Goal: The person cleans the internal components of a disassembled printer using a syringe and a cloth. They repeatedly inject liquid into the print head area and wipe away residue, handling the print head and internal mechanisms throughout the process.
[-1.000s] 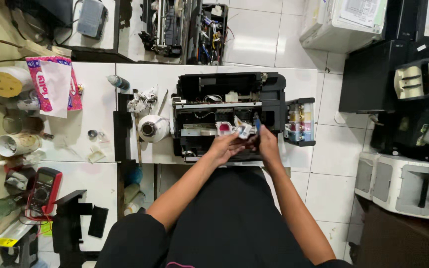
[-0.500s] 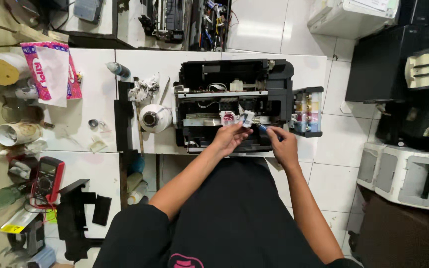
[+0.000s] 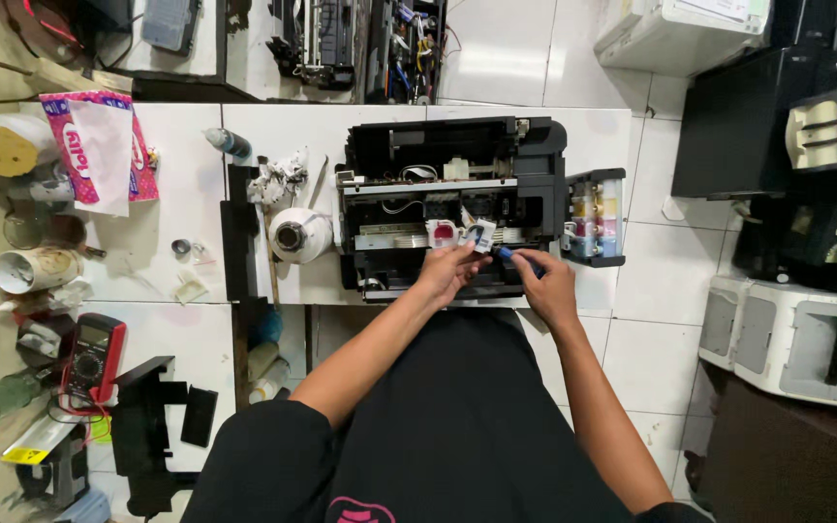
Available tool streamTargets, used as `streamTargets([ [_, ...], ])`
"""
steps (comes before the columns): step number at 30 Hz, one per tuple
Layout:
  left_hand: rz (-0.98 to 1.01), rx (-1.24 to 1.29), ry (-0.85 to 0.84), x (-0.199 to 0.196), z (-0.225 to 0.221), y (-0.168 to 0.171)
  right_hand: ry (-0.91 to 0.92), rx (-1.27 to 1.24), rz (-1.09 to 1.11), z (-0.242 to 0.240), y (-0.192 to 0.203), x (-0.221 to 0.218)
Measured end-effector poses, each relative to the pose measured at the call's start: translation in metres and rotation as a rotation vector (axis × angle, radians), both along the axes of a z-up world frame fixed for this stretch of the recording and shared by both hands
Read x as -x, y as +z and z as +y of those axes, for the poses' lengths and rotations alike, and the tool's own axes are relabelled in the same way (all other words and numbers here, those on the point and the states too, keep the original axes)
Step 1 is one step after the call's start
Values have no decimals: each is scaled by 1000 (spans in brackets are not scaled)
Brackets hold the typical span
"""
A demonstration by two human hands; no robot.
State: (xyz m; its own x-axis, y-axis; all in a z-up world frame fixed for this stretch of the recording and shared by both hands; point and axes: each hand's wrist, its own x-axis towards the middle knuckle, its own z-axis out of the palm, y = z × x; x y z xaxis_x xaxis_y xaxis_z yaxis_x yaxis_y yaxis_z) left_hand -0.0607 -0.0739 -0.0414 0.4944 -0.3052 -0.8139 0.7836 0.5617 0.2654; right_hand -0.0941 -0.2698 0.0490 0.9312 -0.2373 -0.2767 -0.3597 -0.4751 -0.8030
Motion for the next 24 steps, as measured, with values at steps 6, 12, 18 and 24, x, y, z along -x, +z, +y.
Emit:
streamTargets([
  [6,-31,-54,-29,-5,-2,-6,108,62,-74,-7,6,-14],
  [12,-37,-70,2,-4,-11,-24,200,143,-147,-8,6,-27],
  [18,-40,-115,12,-3,-10,-26,274,192,-211,-7,-4,-29],
  [24,-52,-137,6,-14,-7,-9,272,191,-211,2,6,-35],
])
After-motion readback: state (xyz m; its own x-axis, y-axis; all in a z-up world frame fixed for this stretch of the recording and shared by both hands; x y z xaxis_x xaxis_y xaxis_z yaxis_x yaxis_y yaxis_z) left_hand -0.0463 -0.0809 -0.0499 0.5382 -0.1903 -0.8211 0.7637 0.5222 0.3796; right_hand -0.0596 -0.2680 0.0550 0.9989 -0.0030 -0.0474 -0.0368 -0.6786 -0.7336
